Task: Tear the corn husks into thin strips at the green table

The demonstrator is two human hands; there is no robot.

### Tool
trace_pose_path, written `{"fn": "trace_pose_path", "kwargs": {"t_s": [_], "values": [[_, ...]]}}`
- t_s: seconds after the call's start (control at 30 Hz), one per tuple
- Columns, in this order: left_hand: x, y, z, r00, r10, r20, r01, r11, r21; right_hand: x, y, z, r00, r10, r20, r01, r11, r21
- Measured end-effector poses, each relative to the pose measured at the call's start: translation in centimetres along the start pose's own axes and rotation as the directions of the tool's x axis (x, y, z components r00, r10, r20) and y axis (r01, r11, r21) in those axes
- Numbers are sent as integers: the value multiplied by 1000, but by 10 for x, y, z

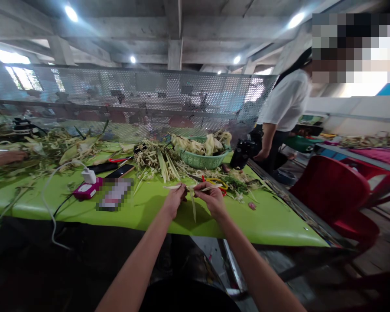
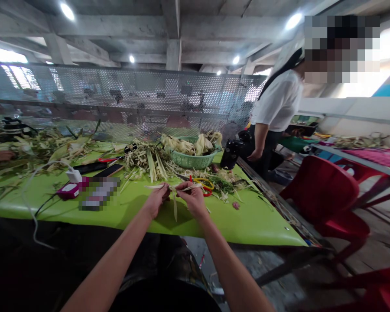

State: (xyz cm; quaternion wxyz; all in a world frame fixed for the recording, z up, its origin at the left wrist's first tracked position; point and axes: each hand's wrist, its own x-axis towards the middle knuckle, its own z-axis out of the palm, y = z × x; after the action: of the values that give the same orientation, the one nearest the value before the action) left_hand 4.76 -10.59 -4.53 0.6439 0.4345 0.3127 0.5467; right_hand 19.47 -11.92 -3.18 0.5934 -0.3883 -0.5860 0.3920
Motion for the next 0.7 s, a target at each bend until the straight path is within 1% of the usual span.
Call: {"fn": "trace_pose_path", "kwargs": {"t_s": [0.1, 0.2, 0.27, 0.33, 0.4, 0.47, 0.53, 0.57, 0.63, 0.7], "values": [[-1, -1, -1, 1000, 0, 30, -3, 997, 78, 1, -2, -1, 999, -16, -41, 17, 999, 31], [-2, -2, -1, 999, 2, 51, -14, 971, 240, 1, -1, -2, 996, -17, -90, 23, 998, 63], [-1, -3, 0, 997, 43, 65, -62, 941, 332, 1, 1, -2, 992, -31, -123, 35, 999, 30], [-1, -4, 1, 995, 84, 55, -99, 920, 379, -1, 1, -1, 986, -87, -139, 80, 995, -62], [0, -5, 1, 995, 101, 19, -101, 916, 388, -3, 1, 0, 978, -188, -92, 168, 967, -190], [1, -5, 1, 997, 78, -4, -71, 931, 357, -6, -1, 1, 962, -273, 23, 268, 919, -288], [2, -4, 0, 999, 51, -15, -44, 955, 292, -8, -3, 2, 941, -306, 143, 338, 877, -343], [3, -4, -1, 999, 38, -23, -31, 967, 252, -9, -3, 3, 932, -313, 184, 360, 860, -361], [4, -4, -3, 999, 23, -36, -16, 983, 181, -11, -4, 5, 917, -332, 222, 396, 826, -402], [5, -4, -5, 999, 11, -38, -6, 993, 118, -12, -3, 6, 907, -355, 225, 420, 783, -459]]}}
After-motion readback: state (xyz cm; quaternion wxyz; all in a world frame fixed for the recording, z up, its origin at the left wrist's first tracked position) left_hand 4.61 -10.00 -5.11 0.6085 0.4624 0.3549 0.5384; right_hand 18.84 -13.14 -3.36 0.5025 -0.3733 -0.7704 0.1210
